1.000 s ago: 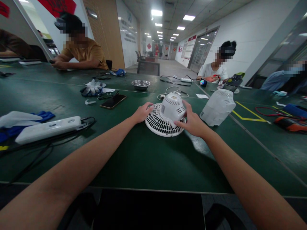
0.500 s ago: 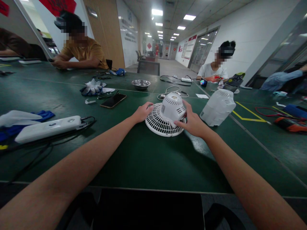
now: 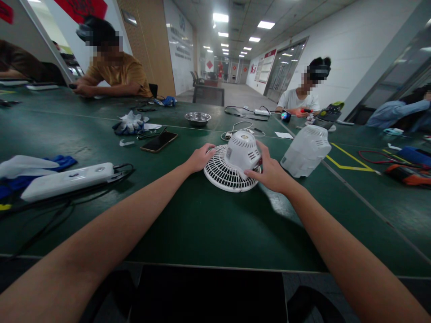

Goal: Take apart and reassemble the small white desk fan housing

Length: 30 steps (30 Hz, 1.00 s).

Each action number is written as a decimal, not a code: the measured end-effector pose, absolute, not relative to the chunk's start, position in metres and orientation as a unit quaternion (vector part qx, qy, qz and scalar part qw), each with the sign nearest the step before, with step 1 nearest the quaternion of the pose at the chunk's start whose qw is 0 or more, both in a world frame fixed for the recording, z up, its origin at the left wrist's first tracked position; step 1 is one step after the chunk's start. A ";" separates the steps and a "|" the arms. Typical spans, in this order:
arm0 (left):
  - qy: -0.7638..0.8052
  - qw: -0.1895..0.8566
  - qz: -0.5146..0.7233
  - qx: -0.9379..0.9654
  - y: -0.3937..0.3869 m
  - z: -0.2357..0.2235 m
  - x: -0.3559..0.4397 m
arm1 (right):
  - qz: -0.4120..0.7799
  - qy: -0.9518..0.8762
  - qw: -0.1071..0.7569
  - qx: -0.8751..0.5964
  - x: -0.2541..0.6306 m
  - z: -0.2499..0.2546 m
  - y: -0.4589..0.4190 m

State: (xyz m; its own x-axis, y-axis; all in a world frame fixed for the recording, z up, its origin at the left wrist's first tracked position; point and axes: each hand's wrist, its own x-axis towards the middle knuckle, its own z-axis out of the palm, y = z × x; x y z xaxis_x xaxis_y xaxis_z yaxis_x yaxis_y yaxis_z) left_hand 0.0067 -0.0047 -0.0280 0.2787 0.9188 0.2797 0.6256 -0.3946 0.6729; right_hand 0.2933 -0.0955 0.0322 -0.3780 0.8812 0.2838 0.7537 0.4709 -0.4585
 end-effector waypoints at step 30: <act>0.506 0.230 0.322 0.766 -0.006 -0.026 0.007 | 0.125 -0.824 0.255 -0.490 0.294 0.031 -0.095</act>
